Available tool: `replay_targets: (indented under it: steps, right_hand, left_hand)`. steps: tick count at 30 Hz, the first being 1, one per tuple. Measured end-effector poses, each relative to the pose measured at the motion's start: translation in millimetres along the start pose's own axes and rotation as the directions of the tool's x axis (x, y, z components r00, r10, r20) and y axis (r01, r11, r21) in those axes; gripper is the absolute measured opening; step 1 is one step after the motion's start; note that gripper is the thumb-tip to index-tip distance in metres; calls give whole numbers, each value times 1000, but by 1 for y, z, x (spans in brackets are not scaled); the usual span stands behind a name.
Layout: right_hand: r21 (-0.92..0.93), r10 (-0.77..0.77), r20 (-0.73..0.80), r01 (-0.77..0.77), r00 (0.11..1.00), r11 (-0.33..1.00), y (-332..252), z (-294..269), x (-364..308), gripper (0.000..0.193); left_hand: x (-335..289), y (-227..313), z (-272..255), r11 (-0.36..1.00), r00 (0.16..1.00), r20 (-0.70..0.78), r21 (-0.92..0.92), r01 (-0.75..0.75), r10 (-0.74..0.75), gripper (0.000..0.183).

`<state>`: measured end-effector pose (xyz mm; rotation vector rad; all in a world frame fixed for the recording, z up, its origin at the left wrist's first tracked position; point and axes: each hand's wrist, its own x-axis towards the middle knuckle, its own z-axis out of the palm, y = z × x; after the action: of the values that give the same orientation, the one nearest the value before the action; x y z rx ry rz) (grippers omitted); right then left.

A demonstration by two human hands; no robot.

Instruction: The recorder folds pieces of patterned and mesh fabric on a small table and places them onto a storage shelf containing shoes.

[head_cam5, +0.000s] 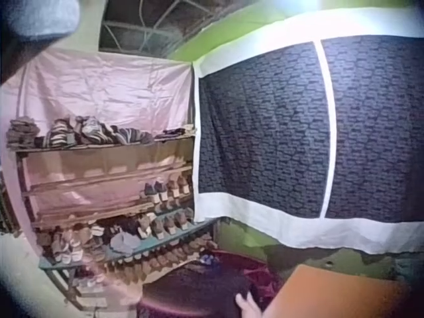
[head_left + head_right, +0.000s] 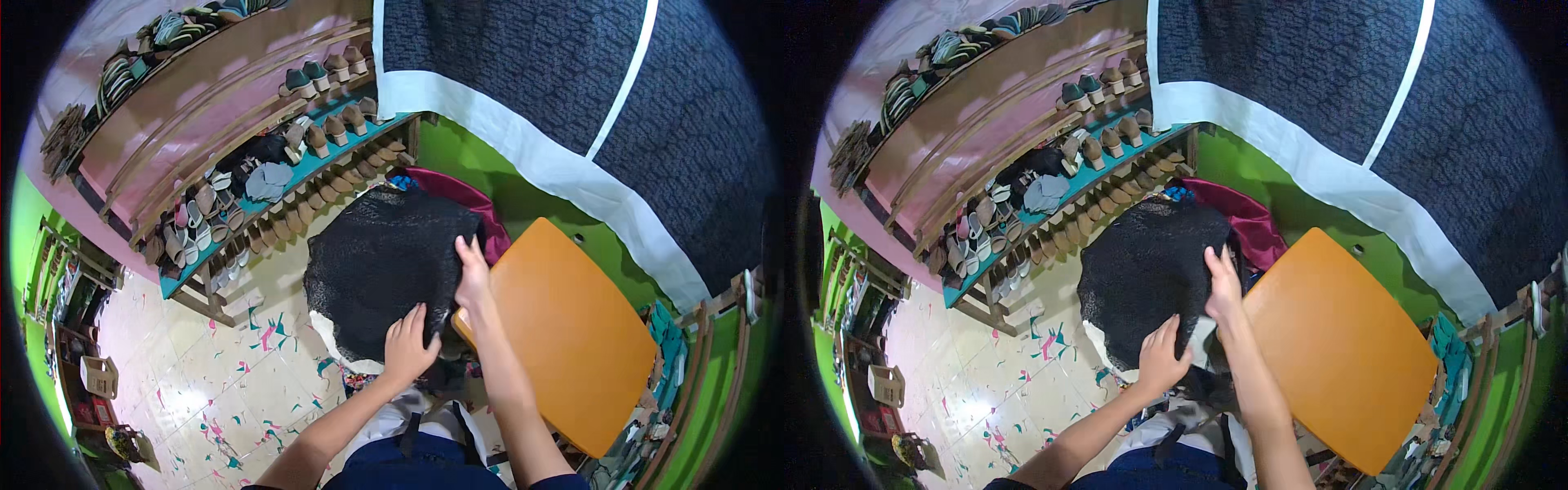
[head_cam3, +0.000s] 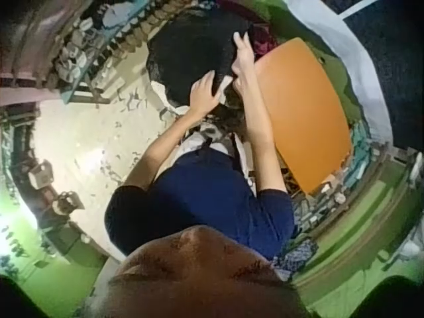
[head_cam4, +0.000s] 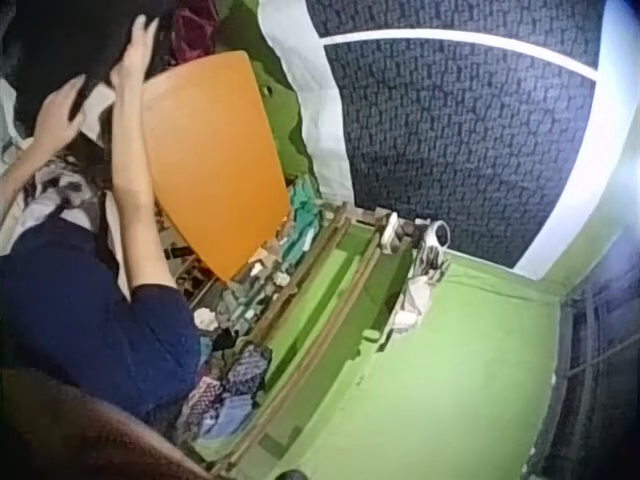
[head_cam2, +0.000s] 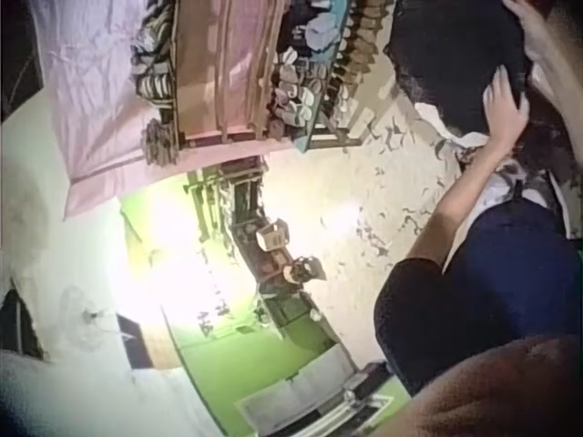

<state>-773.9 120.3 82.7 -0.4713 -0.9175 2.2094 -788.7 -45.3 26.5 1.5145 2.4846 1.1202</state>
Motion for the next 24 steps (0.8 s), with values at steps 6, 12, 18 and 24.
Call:
replay_targets:
  steps: [6,12,18,24]
  right_hand:
    - [-57,-259,-124,253,958,966,-132,-42,-21,27]
    - [197,-216,-135,239,967,951,-283,-155,-118,31]
    - [79,-227,-413,283,882,956,-359,-322,-235,32]
    - [71,-142,-570,221,809,973,-317,-486,-317,35]
  left_hand:
    - [24,72,1,950,961,10,-157,-270,275,64]
    - [43,118,44,949,961,-55,-155,-275,269,55]
    - [38,176,128,919,918,102,-142,-368,383,54]
    - [-25,222,238,817,683,505,-81,-571,528,57]
